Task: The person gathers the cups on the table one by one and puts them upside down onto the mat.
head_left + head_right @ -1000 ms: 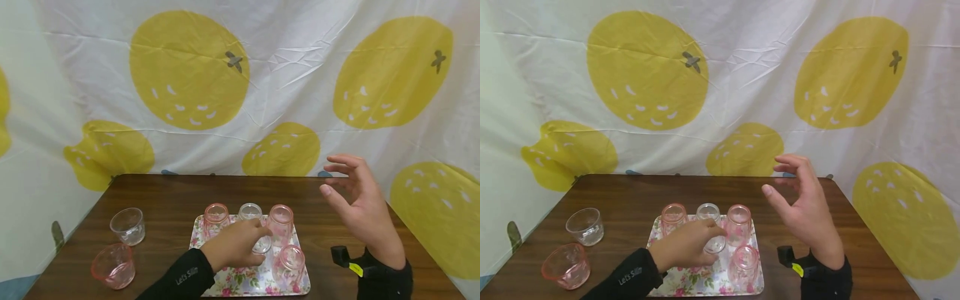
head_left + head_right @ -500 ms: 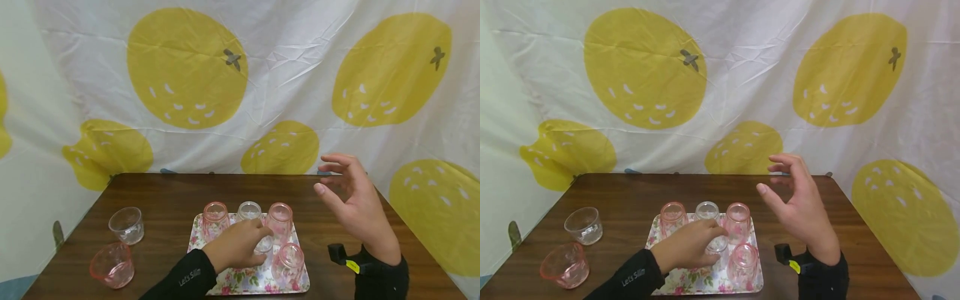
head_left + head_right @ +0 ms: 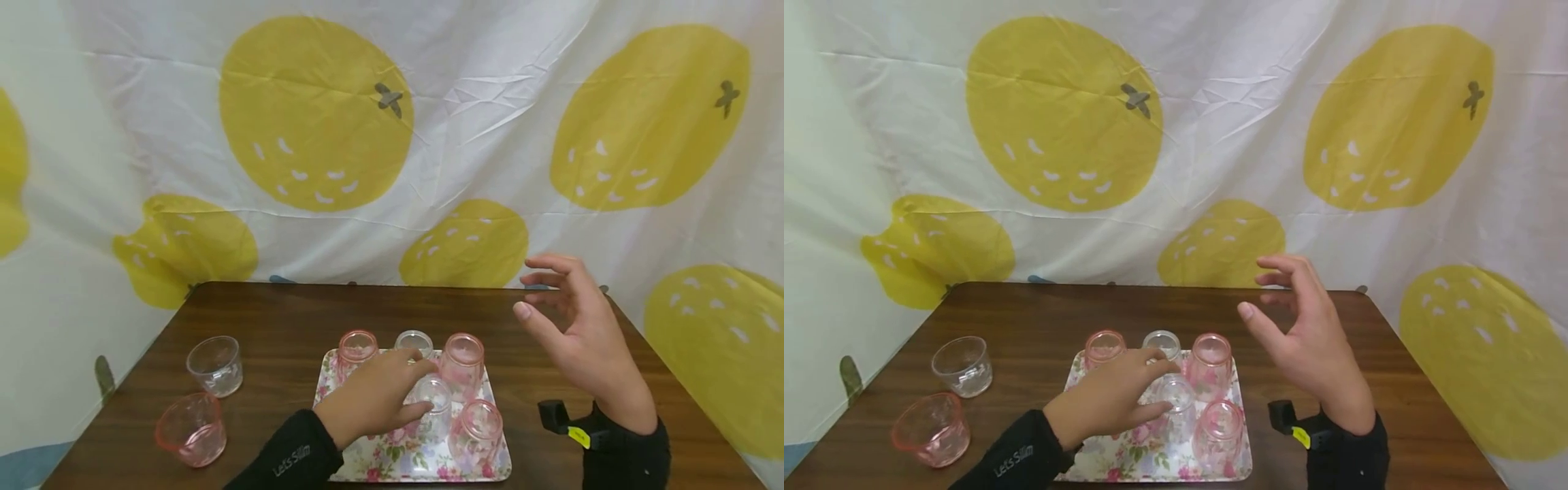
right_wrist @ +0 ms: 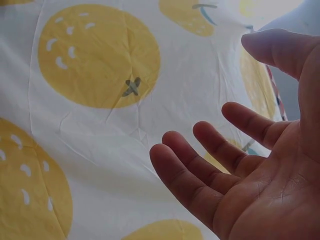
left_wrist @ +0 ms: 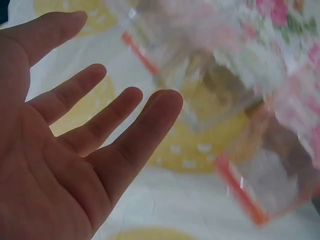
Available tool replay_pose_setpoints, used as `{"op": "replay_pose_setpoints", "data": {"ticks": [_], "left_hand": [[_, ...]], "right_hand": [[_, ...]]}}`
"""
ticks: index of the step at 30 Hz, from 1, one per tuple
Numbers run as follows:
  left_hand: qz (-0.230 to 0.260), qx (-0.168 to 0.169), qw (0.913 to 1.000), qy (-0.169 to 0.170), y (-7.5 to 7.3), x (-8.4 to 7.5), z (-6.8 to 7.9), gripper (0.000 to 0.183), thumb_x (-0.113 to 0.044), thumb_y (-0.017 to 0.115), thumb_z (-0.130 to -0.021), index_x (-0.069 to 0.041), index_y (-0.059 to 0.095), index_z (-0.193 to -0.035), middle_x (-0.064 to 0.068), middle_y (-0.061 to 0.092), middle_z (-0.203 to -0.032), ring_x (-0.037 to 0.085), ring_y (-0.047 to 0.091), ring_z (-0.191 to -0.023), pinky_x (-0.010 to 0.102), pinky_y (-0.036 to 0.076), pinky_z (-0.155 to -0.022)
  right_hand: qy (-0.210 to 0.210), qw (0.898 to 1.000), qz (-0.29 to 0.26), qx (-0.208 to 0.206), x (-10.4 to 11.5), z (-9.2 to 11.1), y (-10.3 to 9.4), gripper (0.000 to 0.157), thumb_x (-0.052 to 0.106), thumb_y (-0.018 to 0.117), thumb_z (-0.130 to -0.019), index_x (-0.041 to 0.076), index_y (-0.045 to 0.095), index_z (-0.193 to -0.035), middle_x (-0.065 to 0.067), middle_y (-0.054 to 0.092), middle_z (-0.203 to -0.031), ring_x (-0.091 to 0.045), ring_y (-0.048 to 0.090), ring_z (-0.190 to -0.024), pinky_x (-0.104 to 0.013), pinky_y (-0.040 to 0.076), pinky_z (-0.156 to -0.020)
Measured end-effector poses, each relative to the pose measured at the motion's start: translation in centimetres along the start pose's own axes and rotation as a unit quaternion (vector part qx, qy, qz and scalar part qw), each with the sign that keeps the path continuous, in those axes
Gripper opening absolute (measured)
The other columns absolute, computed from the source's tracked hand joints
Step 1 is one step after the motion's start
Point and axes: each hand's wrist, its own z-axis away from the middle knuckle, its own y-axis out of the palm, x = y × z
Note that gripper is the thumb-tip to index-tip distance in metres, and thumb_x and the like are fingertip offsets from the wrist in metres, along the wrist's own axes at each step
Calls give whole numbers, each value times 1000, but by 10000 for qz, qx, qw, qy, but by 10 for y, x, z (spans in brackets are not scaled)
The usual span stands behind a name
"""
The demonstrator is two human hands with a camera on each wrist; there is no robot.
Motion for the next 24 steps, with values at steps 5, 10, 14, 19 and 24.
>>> {"op": "replay_pose_setpoints", "data": {"ticks": [5, 10, 14, 19, 24], "left_hand": [[72, -323, 9979, -556, -25, 23, 17, 43, -34, 70, -90, -13, 65, -127, 9, 64, -117, 23, 62, -101, 43, 59, -81], [-319, -569, 9894, -1298, -55, 65, 45, 41, -28, 74, -87, -9, 68, -123, 14, 65, -114, 31, 59, -100, 48, 57, -82], [-322, 144, 9730, -2282, -82, 101, 69, 54, -31, 74, -87, -4, 60, -132, 26, 57, -126, 47, 51, -113, 60, 51, -88], [-144, 1242, 9398, -3181, -97, 140, 92, 77, -39, 80, -80, 3, 52, -138, 38, 47, -132, 62, 40, -116, 71, 45, -87], [29, 1775, 9186, -3531, -94, 166, 106, 83, -35, 85, -74, 6, 51, -137, 38, 52, -128, 62, 43, -115, 69, 47, -86]], "right_hand": [[29, 10000, 9, -4, -1, 1, -1, 58, -11, 65, -87, 0, 44, -141, 6, 49, -133, -13, 54, -112, -13, 48, -90], [42, 10000, -32, 37, -3, 0, 1, 58, -10, 65, -88, 0, 44, -141, 6, 47, -136, -15, 54, -113, -13, 48, -90], [71, 10000, -1, 58, -4, 0, 0, 58, -9, 65, -88, 2, 45, -141, 6, 47, -136, -14, 54, -113, -12, 48, -89], [51, 9999, 80, 72, -3, -2, 0, 57, -8, 67, -88, 2, 45, -140, 4, 48, -134, -13, 55, -111, -12, 49, -89], [247, 9995, 148, 156, -3, -1, 1, 57, -4, 68, -89, 5, 44, -140, 2, 49, -133, -12, 57, -108, -15, 50, -86]]}}
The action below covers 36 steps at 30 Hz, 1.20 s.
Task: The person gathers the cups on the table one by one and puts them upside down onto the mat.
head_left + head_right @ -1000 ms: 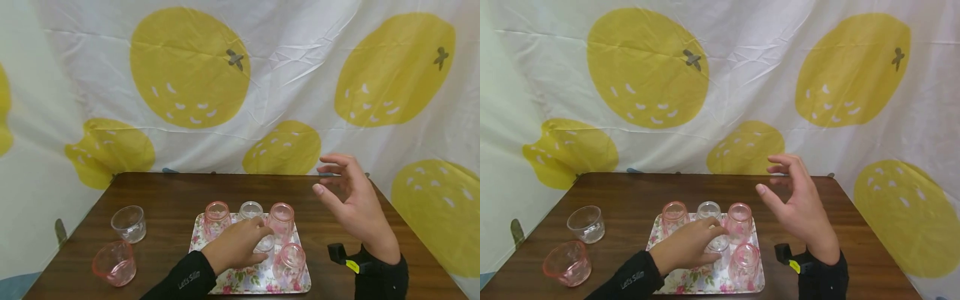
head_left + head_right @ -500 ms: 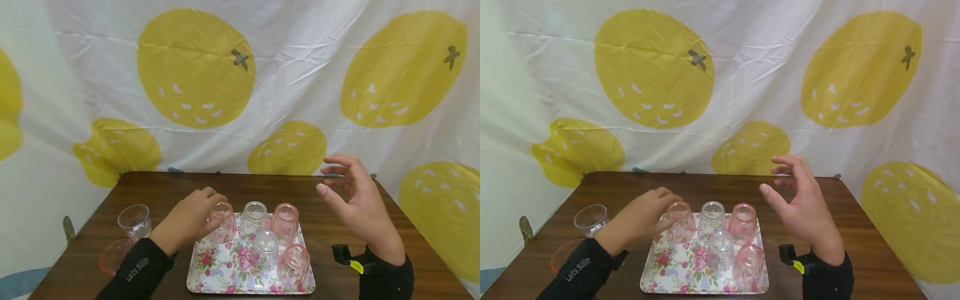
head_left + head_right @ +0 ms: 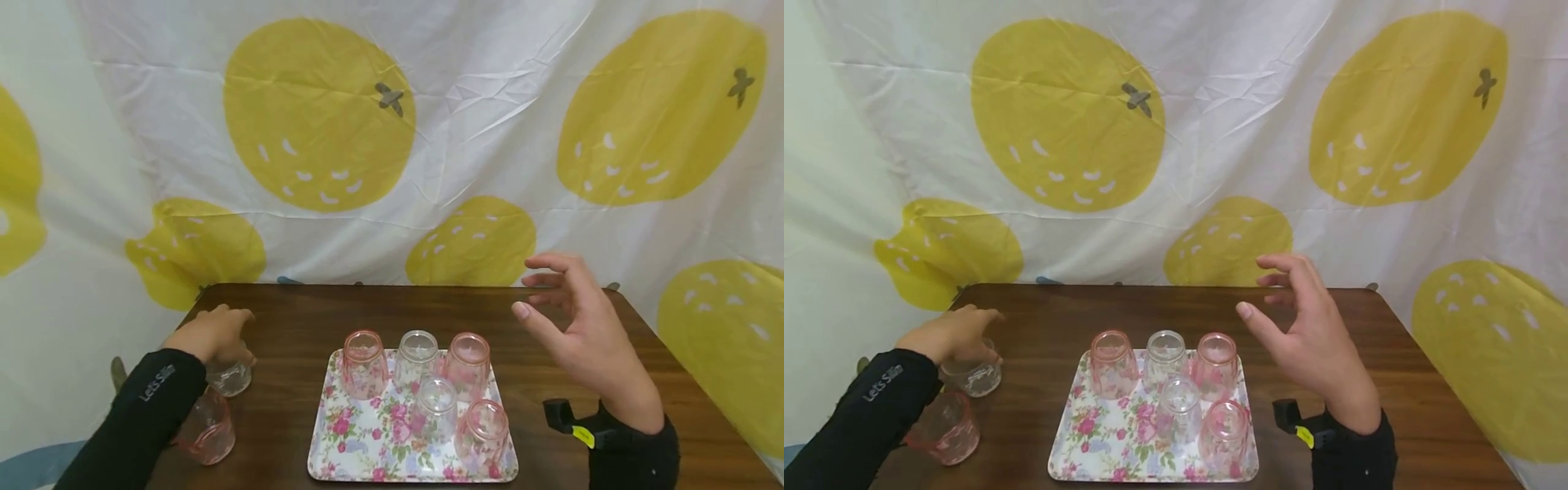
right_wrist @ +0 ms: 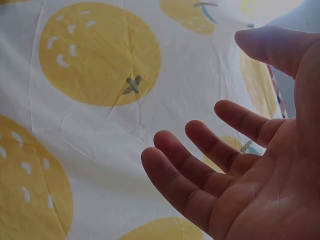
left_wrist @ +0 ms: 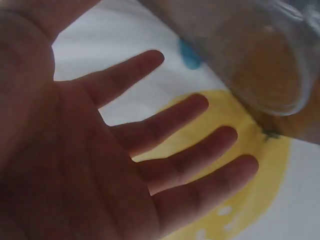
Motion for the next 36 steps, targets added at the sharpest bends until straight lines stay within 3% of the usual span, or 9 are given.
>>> {"op": "replay_pose_setpoints", "data": {"ticks": [4, 8, 13, 18, 24, 30, 36], "left_hand": [[223, 404, 9989, -114, 6, 12, -7, 73, -23, 84, -76, 10, 53, -133, 34, 62, -119, 49, 56, -105, 58, 54, -80], [359, 626, 9972, -203, 11, 19, -10, 60, -16, 81, -79, 12, 58, -126, 33, 65, -115, 42, 62, -97, 54, 56, -77], [300, 544, 9978, -219, 11, 23, -11, 62, -19, 82, -77, 14, 57, -124, 35, 64, -114, 44, 61, -99, 56, 55, -80], [301, 549, 9970, -452, 9, 24, -9, 74, -23, 84, -75, 19, 52, -126, 39, 61, -116, 47, 60, -100, 59, 54, -83], [398, 573, 9961, -535, 8, 23, -9, 60, -21, 85, -73, 15, 60, -114, 29, 67, -102, 36, 63, -86, 52, 57, -72], [275, 312, 9984, -392, 6, 22, -8, 52, -22, 86, -71, 9, 63, -107, 23, 68, -94, 32, 62, -81, 50, 56, -69], [160, -185, 9997, -57, -3, 11, -5, 57, -24, 87, -71, 8, 62, -111, 24, 67, -97, 36, 62, -85, 51, 55, -70]], "right_hand": [[126, 9998, 90, 81, -2, 2, 1, 58, -1, 69, -89, 4, 43, -141, -1, 50, -131, -12, 59, -106, -18, 52, -84], [184, 9997, 134, 127, -3, 2, 2, 58, 3, 69, -90, 6, 42, -142, -2, 52, -130, -13, 60, -104, -21, 54, -83], [211, 9995, 158, 144, -2, 0, 3, 58, 4, 69, -91, 8, 42, -142, -3, 52, -130, -16, 60, -103, -22, 54, -82], [211, 9995, 156, 172, 0, -1, 3, 57, 5, 69, -91, 9, 43, -142, -8, 52, -131, -18, 60, -103, -19, 53, -82], [269, 9993, 177, 190, 0, -1, 2, 58, 7, 70, -91, 9, 43, -142, -7, 53, -131, -14, 59, -106, -19, 52, -84], [317, 9990, 245, 208, -2, 0, 1, 57, 9, 69, -92, 9, 42, -143, -8, 52, -133, -13, 59, -105, -20, 52, -83], [408, 9986, 263, 225, 0, 0, 0, 56, 11, 69, -93, 10, 42, -142, -7, 52, -133, -12, 58, -105, -20, 52, -83]]}}
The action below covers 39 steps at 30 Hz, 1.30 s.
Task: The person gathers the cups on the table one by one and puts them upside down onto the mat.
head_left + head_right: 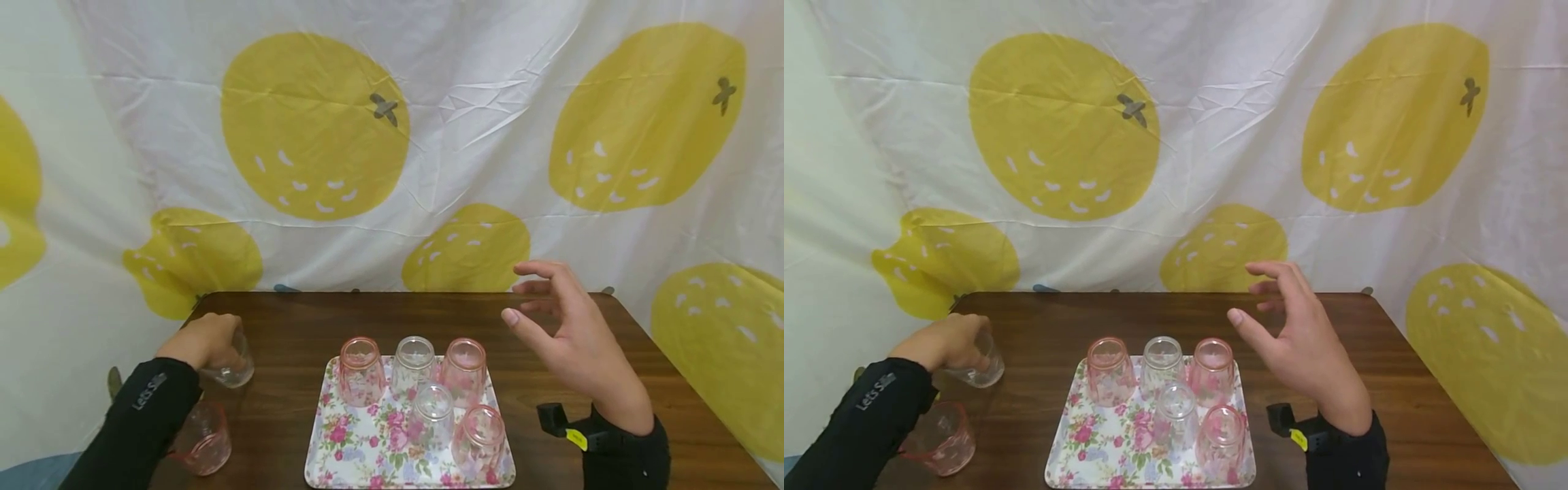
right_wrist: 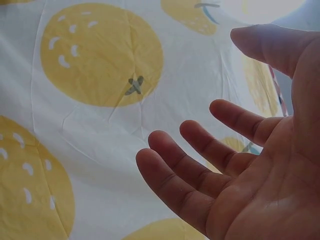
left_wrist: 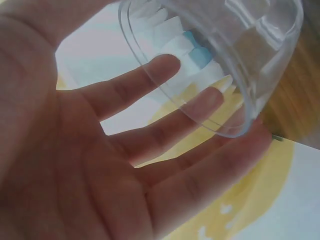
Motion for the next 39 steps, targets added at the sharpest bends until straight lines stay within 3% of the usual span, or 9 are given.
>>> {"op": "replay_pose_setpoints", "data": {"ticks": [5, 11, 17, 23, 27, 34, 39], "left_hand": [[-50, -319, 9991, 282, -5, -10, 3, 60, -25, 87, -71, 7, 62, -115, 27, 66, -104, 39, 61, -91, 53, 55, -73], [51, -717, 9937, 855, -5, -19, 4, 63, -26, 85, -72, 5, 61, -122, 29, 64, -116, 43, 58, -103, 56, 53, -80], [220, -1190, 9855, 1192, -9, -31, 9, 64, -27, 85, -73, 4, 61, -124, 28, 63, -117, 44, 57, -106, 58, 52, -83], [460, -1777, 9721, 1461, -16, -48, 17, 63, -27, 84, -74, 4, 61, -125, 26, 66, -118, 42, 57, -109, 59, 51, -87], [694, -2062, 9629, 1597, -22, -62, 23, 65, -29, 83, -76, 1, 59, -128, 24, 62, -118, 37, 57, -102, 55, 51, -83], [1386, -2145, 9487, 1867, -27, -90, 34, 66, -33, 80, -82, -6, 54, -136, 17, 52, -118, 30, 51, -96, 44, 49, -73], [1896, -2220, 9312, 2183, -22, -107, 33, 66, -30, 80, -82, -10, 53, -138, 15, 49, -122, 26, 48, -98, 45, 58, -79]], "right_hand": [[6, 10000, 31, 10, -1, 0, 1, 56, 12, 69, -93, 11, 42, -142, -6, 50, -135, -12, 57, -106, -21, 53, -83], [10, 10000, 20, 43, -2, -1, 1, 56, 11, 69, -93, 10, 42, -142, -6, 49, -137, -12, 56, -107, -22, 53, -83], [41, 9999, 28, 106, -3, -2, 2, 56, 13, 69, -93, 11, 42, -143, -6, 48, -138, -11, 55, -108, -32, 55, -83], [27, 9999, -42, 131, -4, -3, 4, 55, 12, 68, -94, 11, 42, -142, -7, 47, -140, -14, 55, -109, -41, 55, -83], [21, 9999, -61, 124, -5, -3, 6, 55, 12, 67, -94, 11, 42, -143, -7, 47, -139, -16, 56, -108, -42, 56, -82], [55, 9999, -58, 140, -8, -4, 8, 54, 12, 67, -94, 12, 43, -142, -7, 48, -139, -16, 57, -107, -31, 56, -81], [-3, 9997, -135, 197, -9, -5, 8, 54, 11, 66, -95, 11, 42, -144, -10, 47, -141, -21, 56, -110, -45, 55, -84]]}}
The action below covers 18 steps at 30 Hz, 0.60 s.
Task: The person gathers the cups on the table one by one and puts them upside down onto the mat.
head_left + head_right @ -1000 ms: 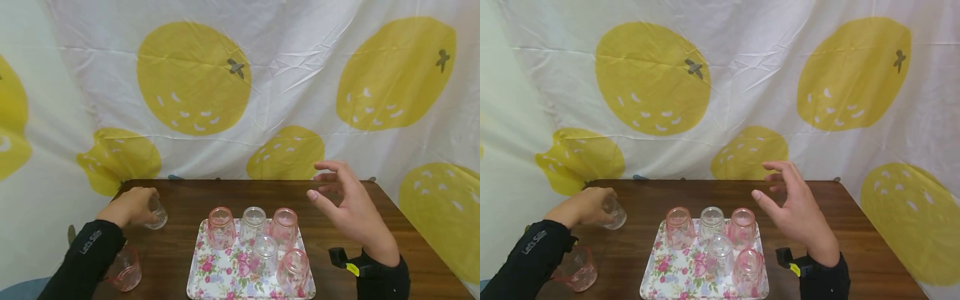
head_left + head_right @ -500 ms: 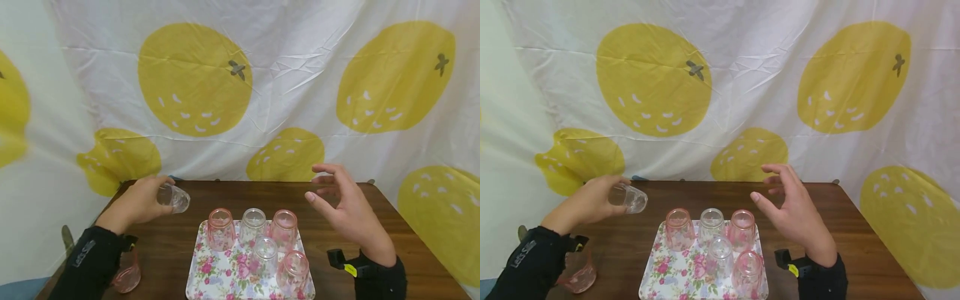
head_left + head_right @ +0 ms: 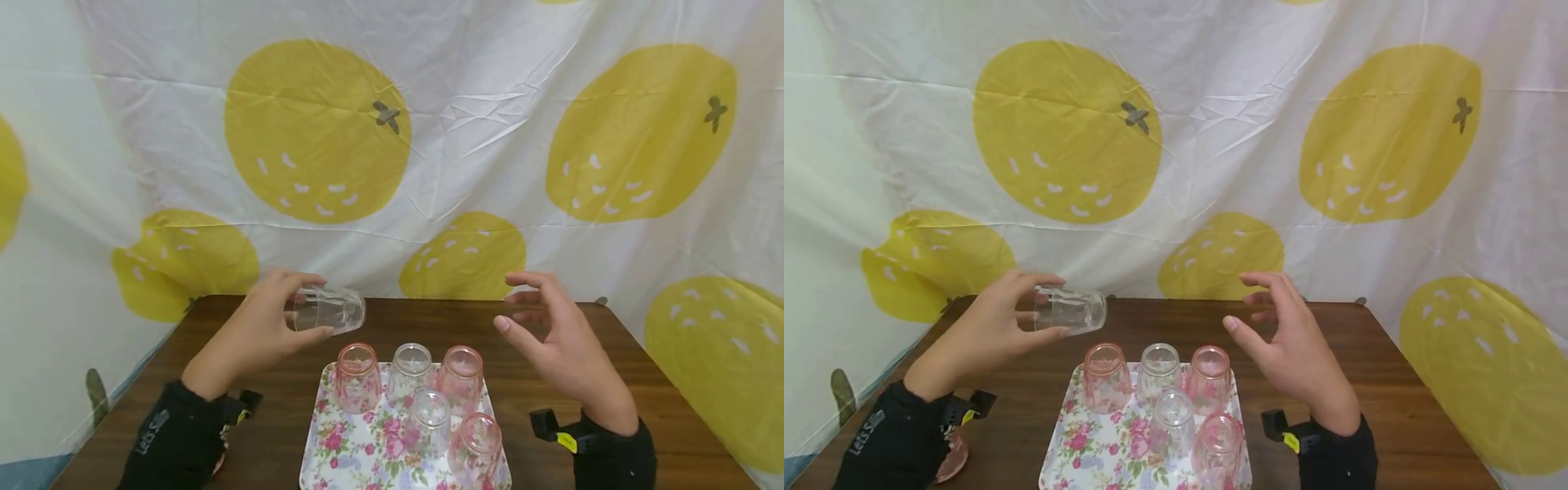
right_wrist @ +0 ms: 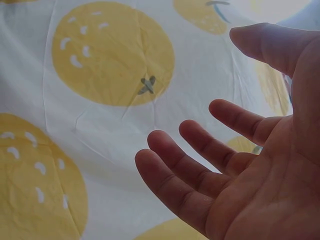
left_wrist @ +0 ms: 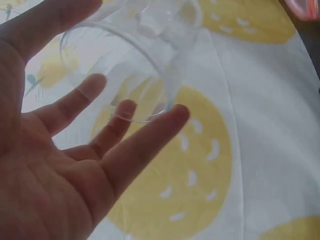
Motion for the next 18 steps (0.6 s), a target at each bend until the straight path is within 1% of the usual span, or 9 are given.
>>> {"op": "replay_pose_setpoints", "data": {"ticks": [2, 4, 7, 9, 13, 16, 18], "left_hand": [[264, -111, 9995, 116, 7, -4, -2, 66, -29, 81, -81, -12, 53, -138, 14, 49, -124, 26, 49, -101, 47, 59, -84], [489, -240, 9982, 239, 14, -6, -4, 66, -29, 82, -80, -13, 54, -138, 12, 50, -124, 25, 50, -103, 47, 59, -86], [914, -384, 9943, 386, 23, -9, -5, 66, -29, 83, -80, -15, 54, -138, 10, 51, -127, 23, 55, -107, 47, 60, -87], [1275, -399, 9899, 466, 29, -11, -5, 66, -28, 83, -80, -16, 53, -138, 10, 52, -128, 23, 58, -108, 48, 59, -87], [2104, -256, 9759, 519, 39, -14, -6, 63, -24, 81, -83, -17, 52, -139, 10, 50, -136, 25, 58, -113, 48, 59, -88], [2747, -162, 9601, 499, 48, -18, -7, 61, -17, 79, -84, -17, 51, -139, 12, 46, -139, 26, 59, -114, 45, 59, -88], [3135, -143, 9481, 519, 55, -21, -8, 62, -12, 79, -84, -13, 51, -139, 14, 46, -139, 27, 61, -112, 41, 60, -87]], "right_hand": [[-2, 10000, -43, 11, 0, -1, 0, 54, 11, 65, -95, 11, 41, -144, -11, 46, -142, -24, 56, -111, -52, 54, -84], [-20, 10000, -75, 16, -1, -1, 1, 54, 11, 65, -95, 10, 41, -144, -12, 46, -142, -25, 55, -112, -55, 53, -85], [-49, 9999, -90, 31, -1, -3, 4, 53, 11, 65, -95, 9, 42, -143, -12, 46, -143, -25, 54, -113, -54, 53, -86], [-68, 9999, -127, 57, -2, -4, 7, 53, 10, 66, -95, 9, 42, -142, -11, 46, -143, -23, 54, -113, -53, 53, -86], [-158, 9995, -251, 121, -2, -7, 11, 52, 8, 66, -94, 9, 43, -141, -11, 47, -142, -19, 56, -111, -50, 54, -85], [-250, 9984, -441, 235, -2, -9, 14, 51, 6, 65, -95, 9, 43, -141, -11, 48, -141, -20, 56, -112, -43, 56, -85], [-305, 9970, -621, 337, -2, -10, 16, 50, 4, 64, -95, 8, 43, -140, -12, 48, -141, -22, 56, -113, -38, 56, -85]]}}
